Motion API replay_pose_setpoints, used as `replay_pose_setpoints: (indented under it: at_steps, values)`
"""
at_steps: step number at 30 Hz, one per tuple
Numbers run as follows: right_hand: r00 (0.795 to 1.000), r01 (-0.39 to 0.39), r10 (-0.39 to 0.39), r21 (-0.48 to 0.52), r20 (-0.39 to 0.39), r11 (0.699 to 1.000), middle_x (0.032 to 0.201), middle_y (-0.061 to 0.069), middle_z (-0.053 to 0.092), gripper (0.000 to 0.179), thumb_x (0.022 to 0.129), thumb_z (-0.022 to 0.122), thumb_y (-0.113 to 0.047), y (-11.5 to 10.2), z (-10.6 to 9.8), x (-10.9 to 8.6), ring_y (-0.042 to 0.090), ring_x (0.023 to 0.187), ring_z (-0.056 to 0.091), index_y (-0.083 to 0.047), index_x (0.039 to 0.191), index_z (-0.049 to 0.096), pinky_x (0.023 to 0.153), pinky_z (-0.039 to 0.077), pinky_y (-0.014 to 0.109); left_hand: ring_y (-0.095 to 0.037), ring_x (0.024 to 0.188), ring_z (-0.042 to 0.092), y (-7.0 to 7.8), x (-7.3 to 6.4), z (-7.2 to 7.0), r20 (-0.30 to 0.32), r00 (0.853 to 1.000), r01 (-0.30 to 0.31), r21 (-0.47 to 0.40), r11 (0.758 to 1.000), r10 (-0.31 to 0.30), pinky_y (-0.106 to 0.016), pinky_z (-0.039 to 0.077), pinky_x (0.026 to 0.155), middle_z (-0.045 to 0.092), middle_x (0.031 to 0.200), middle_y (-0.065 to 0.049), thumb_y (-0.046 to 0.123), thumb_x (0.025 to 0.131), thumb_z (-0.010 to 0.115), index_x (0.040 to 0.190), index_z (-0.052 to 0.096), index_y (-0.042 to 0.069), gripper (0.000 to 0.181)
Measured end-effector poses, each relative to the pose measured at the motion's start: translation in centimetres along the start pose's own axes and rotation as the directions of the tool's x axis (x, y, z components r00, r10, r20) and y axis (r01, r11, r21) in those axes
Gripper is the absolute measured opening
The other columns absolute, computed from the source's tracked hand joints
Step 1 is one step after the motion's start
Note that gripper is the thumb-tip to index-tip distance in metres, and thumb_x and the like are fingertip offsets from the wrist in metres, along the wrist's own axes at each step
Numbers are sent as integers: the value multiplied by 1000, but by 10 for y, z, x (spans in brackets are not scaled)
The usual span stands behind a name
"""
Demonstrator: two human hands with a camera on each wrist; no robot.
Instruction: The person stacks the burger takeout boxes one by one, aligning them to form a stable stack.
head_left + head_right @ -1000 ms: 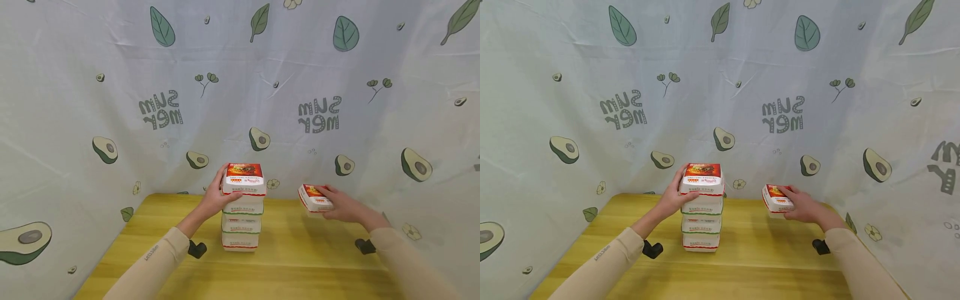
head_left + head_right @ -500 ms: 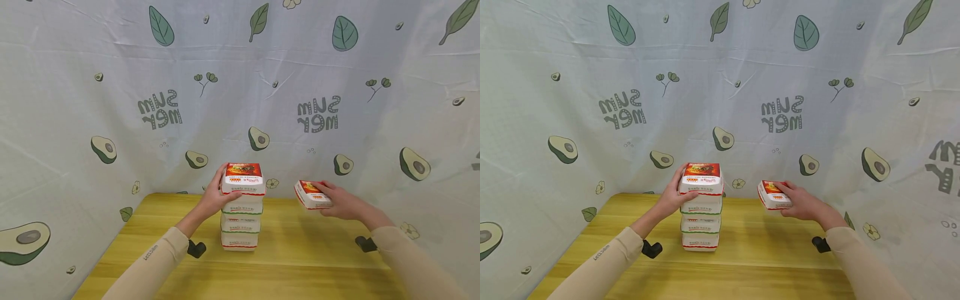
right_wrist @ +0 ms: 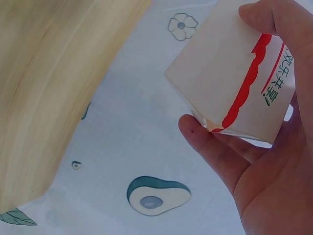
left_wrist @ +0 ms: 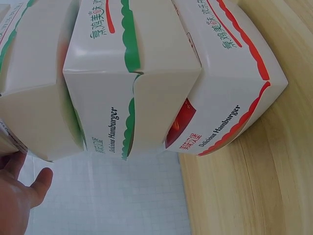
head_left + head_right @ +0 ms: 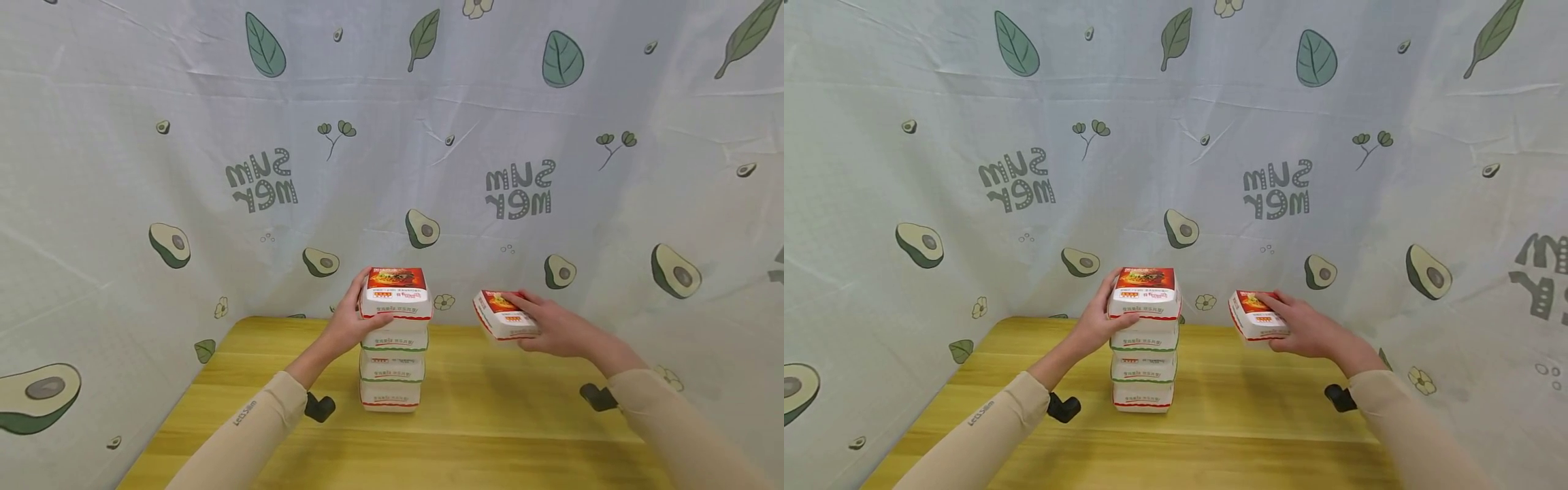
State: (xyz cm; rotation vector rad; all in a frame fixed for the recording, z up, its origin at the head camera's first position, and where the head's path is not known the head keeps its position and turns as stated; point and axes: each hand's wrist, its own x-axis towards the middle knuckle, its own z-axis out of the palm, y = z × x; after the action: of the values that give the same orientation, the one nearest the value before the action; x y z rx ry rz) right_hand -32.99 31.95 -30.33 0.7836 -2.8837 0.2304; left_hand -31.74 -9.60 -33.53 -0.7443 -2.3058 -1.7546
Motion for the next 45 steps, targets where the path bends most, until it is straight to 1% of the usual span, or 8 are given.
replay_pose_setpoints:
  at_steps: [4, 11, 15, 19, 23, 31, 37, 45]
  values:
    - [1000, 23, -23, -18, -13, 1000, 159, 26, 29, 90, 82, 80, -26, -5, -5, 2, 46, 122, 51, -20, 158, 32, 89, 50, 56, -29, 125, 54, -13, 5, 1, -13, 1000, -12, -7, 1000, 12, -47, 52, 98, 42, 151, -10, 19, 90, 77, 162, 9, 30, 100]
    - [997, 66, -67, -42, -24, 997, 160, 25, 29, 88, 84, 78, -25, -17, -16, 6, 45, 123, 52, -20, 159, 32, 88, 49, 52, -27, 123, 55, -17, 5, 1, -38, 999, -36, -4, 999, 36, -48, 52, 97, 46, 147, -5, 24, 88, 79, 159, 14, 40, 98]
    - [997, 73, -74, -43, -23, 996, 160, 22, 29, 86, 84, 77, -24, -24, -22, 8, 42, 120, 53, -22, 158, 33, 86, 49, 49, -27, 123, 55, -17, 5, 1, -38, 999, -33, -4, 999, 33, -48, 52, 96, 46, 147, -5, 24, 88, 79, 159, 14, 40, 98]
    - [997, 75, -77, -64, -27, 995, 160, 21, 30, 86, 84, 77, -25, -29, -26, 9, 41, 119, 54, -22, 158, 33, 86, 49, 49, -28, 123, 54, -17, 6, 1, -18, 1000, -23, -7, 1000, 23, -46, 53, 95, 43, 149, -7, 22, 90, 77, 161, 10, 36, 99]
    - [996, 76, -79, -64, -39, 995, 160, 22, 30, 88, 83, 77, -24, -32, -30, 10, 42, 120, 54, -22, 158, 32, 88, 49, 50, -28, 122, 56, -11, 6, 1, 5, 1000, -24, -8, 1000, 24, -42, 54, 93, 42, 148, -11, 20, 91, 76, 162, 9, 31, 99]
    - [996, 70, -74, -75, -42, 995, 161, 20, 30, 89, 84, 78, -27, -41, -39, 14, 43, 126, 50, -26, 159, 30, 90, 49, 52, -28, 118, 59, 19, -8, -1, 18, 999, -42, -34, 999, 42, -41, 55, 93, 46, 145, -13, 23, 91, 76, 162, 12, 21, 96]
    - [996, 68, -73, -97, -47, 993, 161, 20, 31, 89, 85, 78, -30, -49, -47, 16, 42, 124, 52, -26, 159, 30, 90, 49, 53, -29, 119, 59, 19, -9, -1, 19, 999, -30, -33, 999, 31, -42, 55, 93, 46, 145, -13, 19, 91, 75, 162, 11, 24, 96]
    - [995, 76, -83, -127, -49, 989, 162, 16, 31, 89, 85, 77, -32, -58, -56, 20, 38, 120, 54, -28, 160, 29, 86, 50, 50, -30, 120, 57, 18, -8, -1, 23, 999, -23, -34, 999, 24, -44, 53, 96, 45, 146, -13, 19, 91, 75, 162, 11, 25, 96]
